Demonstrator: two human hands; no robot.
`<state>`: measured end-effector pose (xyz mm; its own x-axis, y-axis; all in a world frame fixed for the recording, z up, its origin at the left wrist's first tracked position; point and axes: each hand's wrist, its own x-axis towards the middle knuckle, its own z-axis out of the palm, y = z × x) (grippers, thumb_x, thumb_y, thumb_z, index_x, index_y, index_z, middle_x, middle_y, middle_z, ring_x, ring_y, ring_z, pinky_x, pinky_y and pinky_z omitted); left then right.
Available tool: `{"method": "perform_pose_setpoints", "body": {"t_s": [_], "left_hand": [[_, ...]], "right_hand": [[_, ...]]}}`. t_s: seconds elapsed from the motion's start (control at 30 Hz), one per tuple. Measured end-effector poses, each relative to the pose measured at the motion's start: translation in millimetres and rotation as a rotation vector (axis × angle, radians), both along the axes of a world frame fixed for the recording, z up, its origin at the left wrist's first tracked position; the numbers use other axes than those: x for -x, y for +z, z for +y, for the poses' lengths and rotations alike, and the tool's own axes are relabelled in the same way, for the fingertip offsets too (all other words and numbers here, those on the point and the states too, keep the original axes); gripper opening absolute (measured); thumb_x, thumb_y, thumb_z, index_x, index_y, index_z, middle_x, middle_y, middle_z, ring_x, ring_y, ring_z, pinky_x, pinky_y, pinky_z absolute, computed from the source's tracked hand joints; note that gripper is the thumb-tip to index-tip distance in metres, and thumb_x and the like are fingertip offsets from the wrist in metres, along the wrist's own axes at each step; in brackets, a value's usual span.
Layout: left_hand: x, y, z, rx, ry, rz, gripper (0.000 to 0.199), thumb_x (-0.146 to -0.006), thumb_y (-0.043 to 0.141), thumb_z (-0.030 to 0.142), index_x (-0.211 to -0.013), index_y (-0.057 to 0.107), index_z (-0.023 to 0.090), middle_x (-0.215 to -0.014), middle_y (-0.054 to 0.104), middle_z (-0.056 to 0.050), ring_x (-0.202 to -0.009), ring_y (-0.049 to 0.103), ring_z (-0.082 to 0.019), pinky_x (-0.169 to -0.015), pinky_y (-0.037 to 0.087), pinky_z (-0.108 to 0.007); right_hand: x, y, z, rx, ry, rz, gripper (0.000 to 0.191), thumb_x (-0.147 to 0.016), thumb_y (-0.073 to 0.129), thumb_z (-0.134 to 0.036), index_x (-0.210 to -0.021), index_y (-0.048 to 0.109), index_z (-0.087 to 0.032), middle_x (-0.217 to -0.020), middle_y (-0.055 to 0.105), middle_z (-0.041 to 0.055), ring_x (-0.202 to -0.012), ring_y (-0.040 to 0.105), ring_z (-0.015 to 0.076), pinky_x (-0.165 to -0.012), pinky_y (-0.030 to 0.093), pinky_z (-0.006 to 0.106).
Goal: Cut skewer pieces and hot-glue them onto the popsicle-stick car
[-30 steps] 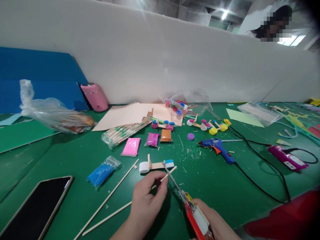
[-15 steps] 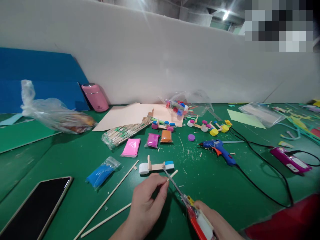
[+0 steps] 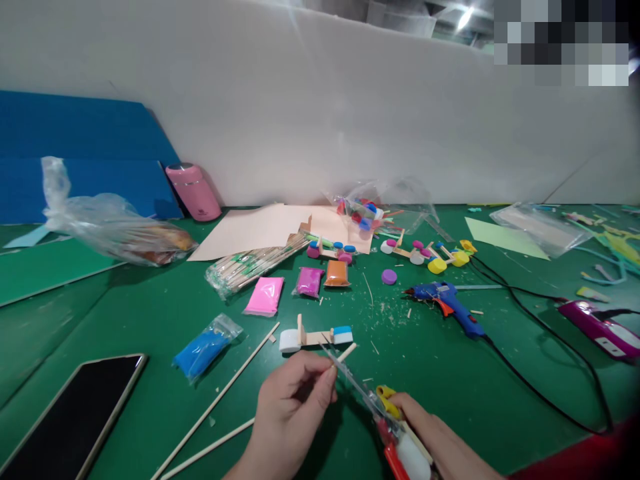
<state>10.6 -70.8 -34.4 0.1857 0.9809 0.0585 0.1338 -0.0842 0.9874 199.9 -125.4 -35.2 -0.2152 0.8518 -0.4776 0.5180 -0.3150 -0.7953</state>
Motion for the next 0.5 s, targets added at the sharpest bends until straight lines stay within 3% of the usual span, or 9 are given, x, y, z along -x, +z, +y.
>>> {"method": "perform_pose_setpoints", "body": {"t_s": [0.1,0.17,0.23,0.3,0.4,0.5], "left_hand": [[-0.5,-2.2,-0.4,0.257,-0.051,-0.189,0.019,-0.075,0.055,0.031,-0.065,0.053,0.015,-0.047,0.051,0.004,-0.032,0.038,-0.003,-0.031,0.029,-0.013],[-2.1,-4.0,-1.7,0.33,-0.058,-0.232,0.021,-0.075,0.055,0.033,-0.064,0.052,0.015,-0.046,0.051,0.004,-0.031,0.036,-0.003,-0.031,0.028,-0.013],[-4.0,-5.5,-4.1,0.276,-0.033,-0.163,0.018,-0.075,0.056,0.031,-0.066,0.054,0.016,-0.048,0.053,0.003,-0.034,0.04,-0.005,-0.033,0.032,-0.014],[-5.6,-6.9,-7.1,0.117,0.013,-0.029,0.012,-0.074,0.056,0.027,-0.069,0.057,0.017,-0.053,0.056,0.001,-0.042,0.048,-0.009,-0.038,0.039,-0.017],[-6.4,-8.3,-10.0,-0.084,0.052,0.13,0.008,-0.073,0.055,0.022,-0.07,0.06,0.018,-0.058,0.059,0.0,-0.051,0.054,-0.012,-0.047,0.044,-0.019],[-5.7,-8.2,-8.6,-0.065,0.037,0.142,0.01,-0.075,0.053,0.022,-0.068,0.059,0.018,-0.057,0.058,0.0,-0.051,0.052,-0.011,-0.047,0.042,-0.019]], "right_hand": [[-0.8,-0.4,4.0,0.032,0.02,0.001,0.042,-0.062,0.059,-0.032,-0.101,0.051,-0.02,-0.082,0.064,0.0014,-0.074,0.057,0.0178,-0.065,0.041,0.023],[-3.0,-1.1,6.8,0.06,0.064,-0.041,0.042,-0.062,0.059,-0.032,-0.101,0.05,-0.02,-0.082,0.065,0.0023,-0.074,0.058,0.0184,-0.064,0.041,0.023],[-5.8,-2.6,8.2,0.112,0.111,-0.123,0.043,-0.063,0.057,-0.031,-0.104,0.049,-0.017,-0.081,0.066,0.005,-0.074,0.059,0.0201,-0.062,0.042,0.024],[-8.6,-4.0,7.7,0.129,0.128,-0.183,0.043,-0.066,0.052,-0.03,-0.106,0.049,-0.015,-0.081,0.066,0.0085,-0.073,0.06,0.0219,-0.062,0.043,0.026],[-12.3,-3.5,4.9,0.055,0.125,-0.163,0.046,-0.071,0.048,-0.031,-0.113,0.047,-0.012,-0.088,0.066,0.0126,-0.077,0.06,0.0241,-0.068,0.043,0.029],[-15.4,1.6,4.6,0.031,0.119,-0.112,0.049,-0.072,0.047,-0.032,-0.116,0.045,-0.012,-0.096,0.064,0.0142,-0.085,0.059,0.0263,-0.073,0.043,0.032]]}}
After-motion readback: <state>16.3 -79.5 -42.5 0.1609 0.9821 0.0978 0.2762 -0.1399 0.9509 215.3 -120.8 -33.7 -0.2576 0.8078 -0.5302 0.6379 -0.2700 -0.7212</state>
